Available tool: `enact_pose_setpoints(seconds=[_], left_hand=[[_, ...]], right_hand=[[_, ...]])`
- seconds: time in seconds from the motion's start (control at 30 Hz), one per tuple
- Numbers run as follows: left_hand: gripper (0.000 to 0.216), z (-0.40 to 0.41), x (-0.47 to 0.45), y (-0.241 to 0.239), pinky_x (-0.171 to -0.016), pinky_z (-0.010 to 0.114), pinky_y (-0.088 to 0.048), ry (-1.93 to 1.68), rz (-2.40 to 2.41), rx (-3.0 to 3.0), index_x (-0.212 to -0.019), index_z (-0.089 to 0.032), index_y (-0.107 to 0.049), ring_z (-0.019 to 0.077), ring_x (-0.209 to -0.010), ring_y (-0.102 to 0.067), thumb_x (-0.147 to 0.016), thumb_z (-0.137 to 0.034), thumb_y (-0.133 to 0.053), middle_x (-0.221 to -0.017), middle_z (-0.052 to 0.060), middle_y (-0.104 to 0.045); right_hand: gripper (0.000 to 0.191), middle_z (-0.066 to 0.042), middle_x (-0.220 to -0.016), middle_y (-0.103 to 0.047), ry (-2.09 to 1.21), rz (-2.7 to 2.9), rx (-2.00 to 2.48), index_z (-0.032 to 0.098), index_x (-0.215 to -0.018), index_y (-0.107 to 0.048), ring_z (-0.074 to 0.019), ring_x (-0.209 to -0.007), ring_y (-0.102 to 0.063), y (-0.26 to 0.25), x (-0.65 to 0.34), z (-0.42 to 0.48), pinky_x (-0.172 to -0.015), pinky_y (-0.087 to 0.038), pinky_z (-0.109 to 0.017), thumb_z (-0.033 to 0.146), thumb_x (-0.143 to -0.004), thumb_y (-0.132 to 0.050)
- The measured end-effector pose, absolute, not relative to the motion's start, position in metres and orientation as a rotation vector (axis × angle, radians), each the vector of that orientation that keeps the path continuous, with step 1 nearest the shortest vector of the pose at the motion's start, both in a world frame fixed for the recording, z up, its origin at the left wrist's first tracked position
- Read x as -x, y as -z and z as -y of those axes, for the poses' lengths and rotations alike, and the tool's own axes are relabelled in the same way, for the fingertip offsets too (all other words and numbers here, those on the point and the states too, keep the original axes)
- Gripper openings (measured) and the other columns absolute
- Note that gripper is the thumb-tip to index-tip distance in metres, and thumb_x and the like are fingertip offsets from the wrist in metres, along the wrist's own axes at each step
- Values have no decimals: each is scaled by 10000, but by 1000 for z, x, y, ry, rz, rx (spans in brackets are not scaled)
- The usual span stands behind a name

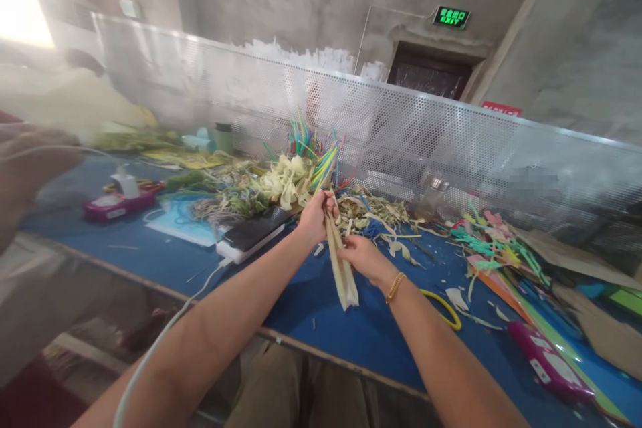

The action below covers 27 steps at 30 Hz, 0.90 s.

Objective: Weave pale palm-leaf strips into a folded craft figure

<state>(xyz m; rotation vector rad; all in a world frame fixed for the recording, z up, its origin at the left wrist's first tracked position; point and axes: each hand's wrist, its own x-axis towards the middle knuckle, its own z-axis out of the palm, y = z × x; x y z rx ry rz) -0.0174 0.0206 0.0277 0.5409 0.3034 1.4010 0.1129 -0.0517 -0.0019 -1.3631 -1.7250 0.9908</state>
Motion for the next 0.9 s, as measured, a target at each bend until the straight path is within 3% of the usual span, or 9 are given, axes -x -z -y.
enact_pose_setpoints(seconds=[0.1,0.2,0.33,0.5,0.7,0.9], left_hand=[[242,-19,16,-26,-587,191,-483,-1493,-365,-633,-858,-173,-584,73,-557,-535,-871,-406,-522,-661,-9,-564],[305,-10,9,-22,-578,202,-467,-1424,-577,-859,-891,-199,-608,108,-672,-596,-752,-466,-658,-808,13,-637],[352,3,-9,-13,-548,226,-450,-1065,-750,-1151,-801,-146,-614,127,-605,-589,-601,-367,-802,-703,34,-639],[230,4,-17,-9,-515,224,-446,-1156,-791,-1125,-750,-155,-554,107,-520,-555,-687,-291,-729,-624,8,-610],[240,2,-13,-4,-492,191,-397,-1220,-837,-1170,-709,-162,-526,92,-497,-519,-589,-31,-687,-566,-36,-563],[147,-4,-24,5,-469,203,-341,-1362,-898,-1099,-682,-194,-466,98,-476,-452,-742,-159,-596,-515,-56,-456]], right_hand=[[193,-22,-736,-697,-892,1643,1315,161,-808,-655,-176,-662,-627,9,-111,51,-580,-471,-255,221,-626,-626],[233,-45,-801,-703,-654,1491,1345,165,-853,-641,-193,-702,-628,-1,-122,35,-621,-476,-281,282,-656,-598],[250,-77,-826,-692,-468,1382,1345,164,-834,-643,-212,-732,-605,-13,-137,21,-647,-459,-298,329,-649,-613],[392,-75,-780,-700,-538,1347,1278,136,-922,-660,-200,-664,-612,-12,-150,16,-593,-481,-294,441,-695,-568],[455,-88,-884,-715,-517,1296,1246,145,-950,-670,-202,-734,-632,-6,-159,14,-664,-498,-304,507,-707,-540],[419,-49,-740,-699,-465,1370,1262,184,-928,-689,-200,-660,-610,5,-136,21,-597,-466,-293,519,-744,-517]])
